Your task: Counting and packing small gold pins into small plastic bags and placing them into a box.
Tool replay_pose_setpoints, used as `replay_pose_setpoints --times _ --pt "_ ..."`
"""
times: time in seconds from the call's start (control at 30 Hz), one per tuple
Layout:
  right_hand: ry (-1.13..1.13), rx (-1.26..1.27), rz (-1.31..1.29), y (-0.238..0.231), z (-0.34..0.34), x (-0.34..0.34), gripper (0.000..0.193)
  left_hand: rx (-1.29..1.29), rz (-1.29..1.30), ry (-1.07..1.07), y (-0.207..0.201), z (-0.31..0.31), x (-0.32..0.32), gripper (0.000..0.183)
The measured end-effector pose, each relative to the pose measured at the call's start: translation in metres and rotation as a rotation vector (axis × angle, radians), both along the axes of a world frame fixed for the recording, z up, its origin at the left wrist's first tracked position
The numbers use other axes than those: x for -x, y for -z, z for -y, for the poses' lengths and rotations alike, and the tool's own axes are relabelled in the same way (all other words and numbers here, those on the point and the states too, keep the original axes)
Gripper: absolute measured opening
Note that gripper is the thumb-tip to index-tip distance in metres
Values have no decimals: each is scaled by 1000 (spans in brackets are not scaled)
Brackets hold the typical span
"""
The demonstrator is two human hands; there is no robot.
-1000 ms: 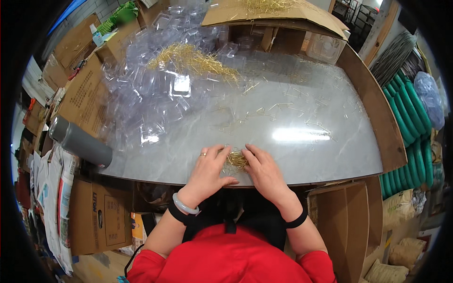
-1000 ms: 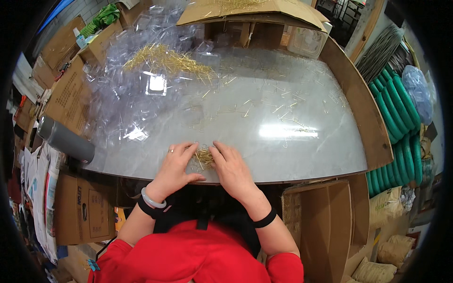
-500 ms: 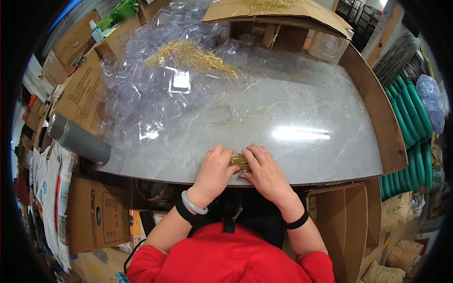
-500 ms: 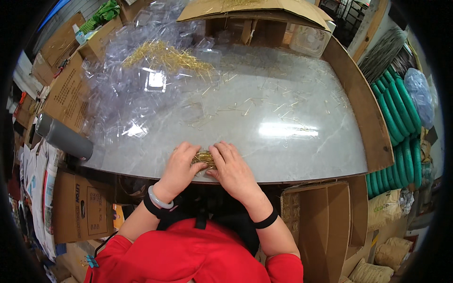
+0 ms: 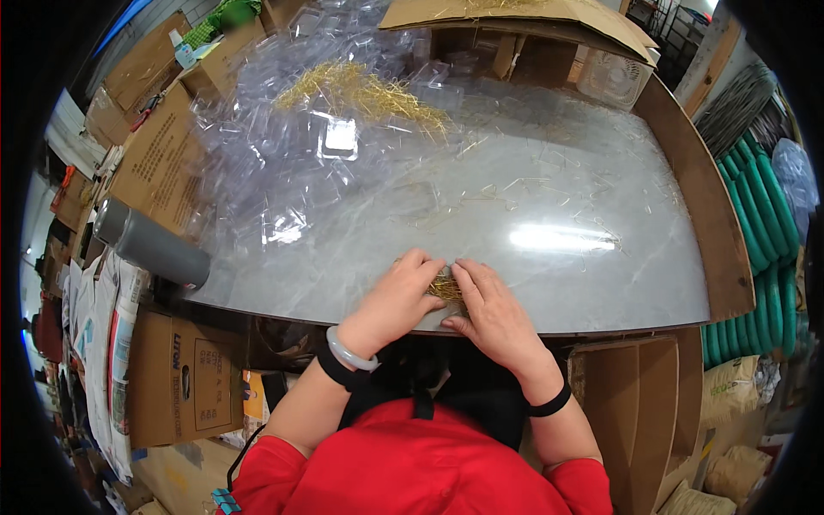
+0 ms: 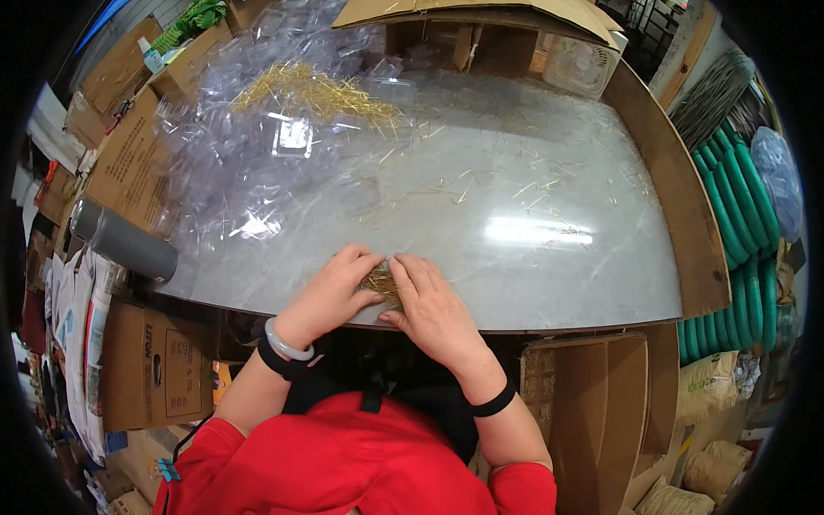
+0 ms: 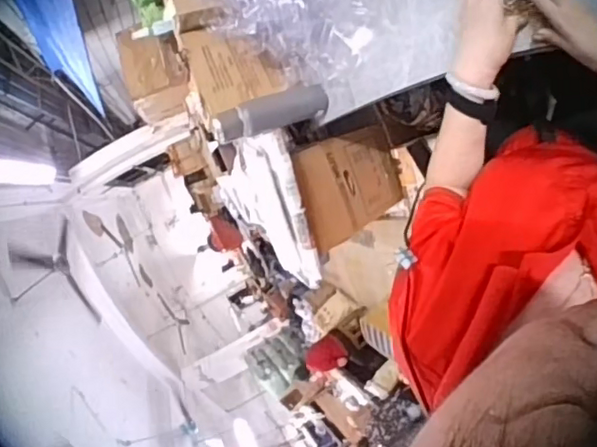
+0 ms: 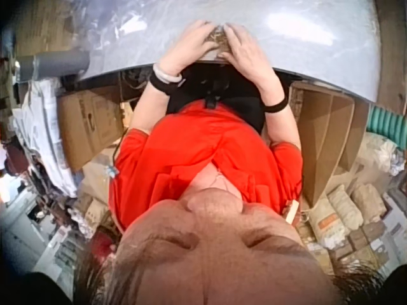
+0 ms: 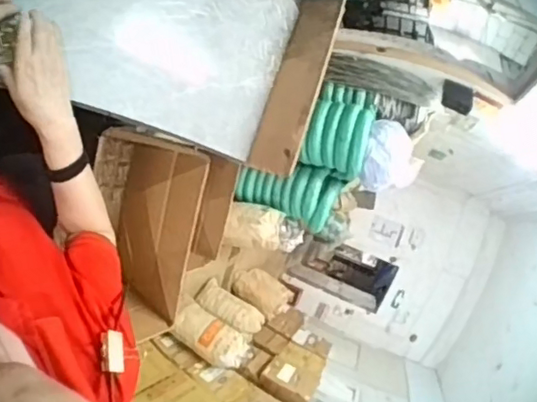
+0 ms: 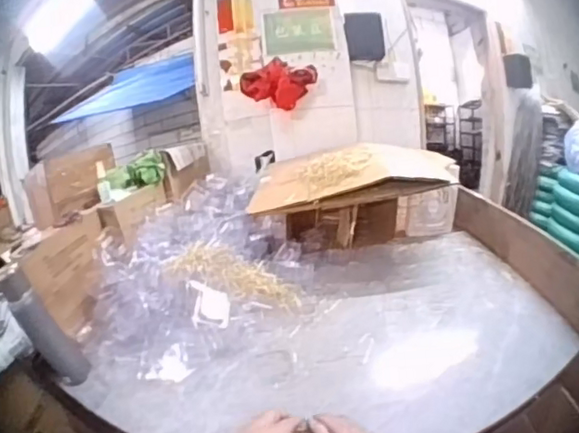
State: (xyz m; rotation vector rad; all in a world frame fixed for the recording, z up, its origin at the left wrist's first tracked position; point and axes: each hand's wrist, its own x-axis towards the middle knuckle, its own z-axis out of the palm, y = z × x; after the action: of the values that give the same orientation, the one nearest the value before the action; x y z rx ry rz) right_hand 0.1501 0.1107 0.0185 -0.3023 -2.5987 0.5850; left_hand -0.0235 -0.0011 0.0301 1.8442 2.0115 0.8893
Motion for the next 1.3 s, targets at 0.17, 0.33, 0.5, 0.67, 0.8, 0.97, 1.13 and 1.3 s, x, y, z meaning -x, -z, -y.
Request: replay_pose_setpoints --times 0.17,0.33,0.5,0.67,0.8,0.97,1.13,1.3 --pt "29 -47 1 8 -4 0 59 25 78 -101 -2 2 -16 62" --pt "-27 20 26 11 -12 -3 55 16 150 -32 -8 14 -7 69" --pt "-22 325 -70 -10 -14 -11 63 -23 -75 52 8 9 -4 78" --pt "193 120 13 -15 -14 -42 67 -118 -65 125 16 -9 -13 78" --pt "289 -17 4 -2 -7 -49 57 -144 -119 147 20 -17 -20 74" --pt "295 111 -214 10 3 -28 36 -174 -54 105 25 -15 -20 68" --pt "338 289 -314 8 12 -20 37 -153 -57 55 26 -9 -23 71" --pt "230 250 -248 16 17 -14 44 -170 -68 60 31 -9 -21 75"
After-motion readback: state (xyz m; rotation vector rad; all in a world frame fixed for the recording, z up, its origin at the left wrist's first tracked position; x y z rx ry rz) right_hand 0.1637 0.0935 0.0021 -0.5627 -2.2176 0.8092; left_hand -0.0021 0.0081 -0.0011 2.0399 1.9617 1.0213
